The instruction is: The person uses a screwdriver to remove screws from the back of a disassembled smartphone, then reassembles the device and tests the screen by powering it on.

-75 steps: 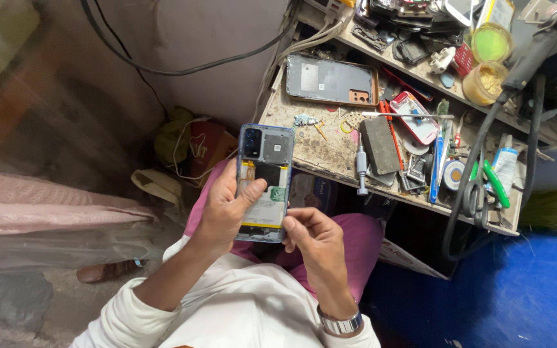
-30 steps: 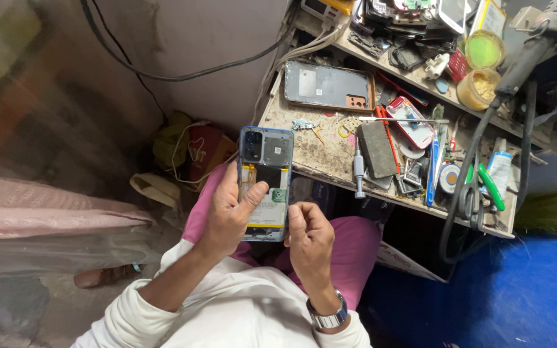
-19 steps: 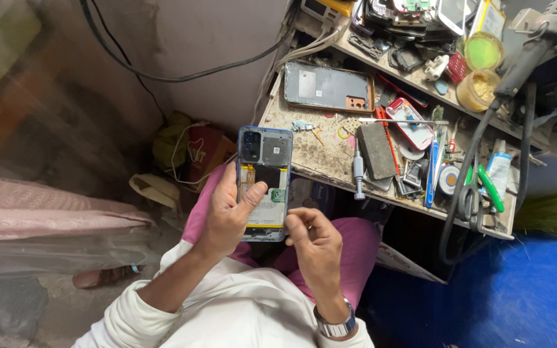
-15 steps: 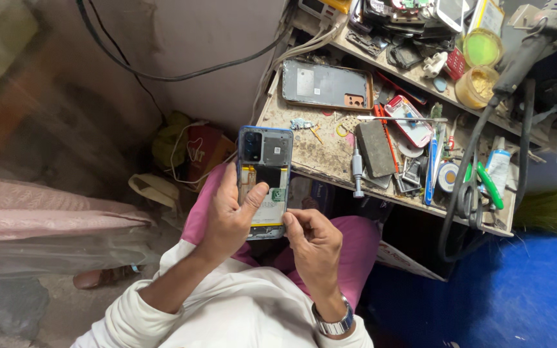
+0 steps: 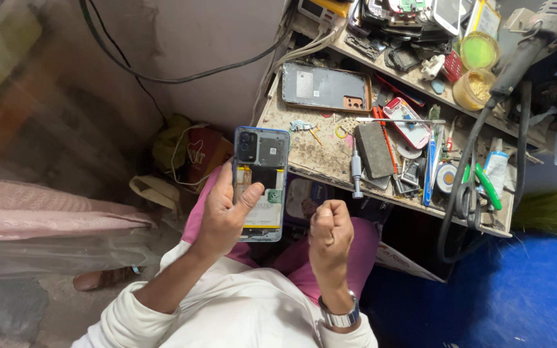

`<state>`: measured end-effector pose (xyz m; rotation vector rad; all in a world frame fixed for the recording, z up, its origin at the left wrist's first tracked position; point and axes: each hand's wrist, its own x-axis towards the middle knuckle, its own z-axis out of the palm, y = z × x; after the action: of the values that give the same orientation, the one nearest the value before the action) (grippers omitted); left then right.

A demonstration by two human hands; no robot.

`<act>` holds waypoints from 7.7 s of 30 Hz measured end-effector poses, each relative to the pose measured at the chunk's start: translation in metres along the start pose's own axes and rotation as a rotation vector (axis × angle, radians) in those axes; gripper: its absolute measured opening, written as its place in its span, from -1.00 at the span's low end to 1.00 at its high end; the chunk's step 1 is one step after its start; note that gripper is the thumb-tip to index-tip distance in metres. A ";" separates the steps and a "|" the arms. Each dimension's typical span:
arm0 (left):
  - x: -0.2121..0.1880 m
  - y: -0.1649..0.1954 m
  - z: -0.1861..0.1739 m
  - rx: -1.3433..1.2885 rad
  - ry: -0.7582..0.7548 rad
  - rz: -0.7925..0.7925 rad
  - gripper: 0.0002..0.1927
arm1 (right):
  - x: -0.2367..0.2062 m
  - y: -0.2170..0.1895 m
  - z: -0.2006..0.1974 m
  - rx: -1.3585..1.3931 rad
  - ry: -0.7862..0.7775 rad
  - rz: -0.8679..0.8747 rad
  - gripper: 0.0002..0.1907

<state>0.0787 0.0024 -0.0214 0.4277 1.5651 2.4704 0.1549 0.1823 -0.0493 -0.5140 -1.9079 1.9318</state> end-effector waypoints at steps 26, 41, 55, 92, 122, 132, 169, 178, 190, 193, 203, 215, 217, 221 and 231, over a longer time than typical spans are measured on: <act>-0.005 0.001 -0.003 -0.192 -0.120 -0.087 -0.53 | 0.012 -0.019 0.024 0.195 -0.230 0.130 -0.76; 0.009 -0.005 0.020 -0.128 -0.001 -0.157 -0.64 | 0.001 -0.031 0.016 0.176 -0.333 0.225 -0.71; -0.018 -0.008 -0.010 0.105 -0.036 -0.349 -0.75 | 0.017 -0.046 0.008 0.336 -0.203 0.245 -0.69; 0.037 -0.002 0.000 -0.039 -0.170 -0.338 -0.78 | 0.003 -0.018 -0.009 0.272 -0.215 0.203 -0.67; 0.028 0.011 -0.028 0.086 -0.179 -0.429 -0.70 | 0.015 -0.020 -0.022 0.191 -0.005 0.291 -0.68; -0.010 -0.013 -0.066 0.330 -0.118 -0.377 -0.62 | 0.038 0.000 -0.006 0.277 0.031 0.302 -0.61; 0.012 -0.005 0.035 0.752 -0.001 0.010 0.31 | -0.013 -0.033 0.006 -0.218 -0.042 -0.299 -0.61; 0.006 -0.004 0.033 0.843 -0.063 0.017 0.38 | -0.015 -0.030 0.006 -0.183 -0.076 -0.292 -0.59; 0.003 -0.006 0.031 0.817 -0.030 -0.018 0.39 | -0.016 -0.028 0.009 -0.198 -0.052 -0.336 -0.58; 0.002 -0.005 0.032 0.835 -0.031 -0.021 0.39 | -0.016 -0.029 0.008 -0.180 -0.071 -0.313 -0.59; 0.005 -0.007 0.031 0.934 -0.017 -0.054 0.42 | -0.015 -0.032 0.012 -0.300 -0.037 -0.378 -0.59; 0.004 -0.007 0.031 0.898 -0.008 -0.088 0.41 | -0.015 -0.029 0.012 -0.254 -0.031 -0.324 -0.63; 0.004 -0.007 0.031 0.899 -0.009 -0.096 0.41 | -0.015 -0.029 0.012 -0.235 -0.048 -0.329 -0.62; 0.003 -0.010 0.030 0.877 -0.007 -0.097 0.39 | -0.015 -0.029 0.012 -0.256 -0.052 -0.335 -0.62; 0.002 -0.017 0.026 0.884 -0.006 -0.082 0.39 | -0.015 -0.024 0.012 -0.178 -0.072 -0.305 -0.58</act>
<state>0.0858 0.0323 -0.0256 0.4590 2.5396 1.5835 0.1622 0.1643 -0.0256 -0.1884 -2.0774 1.6170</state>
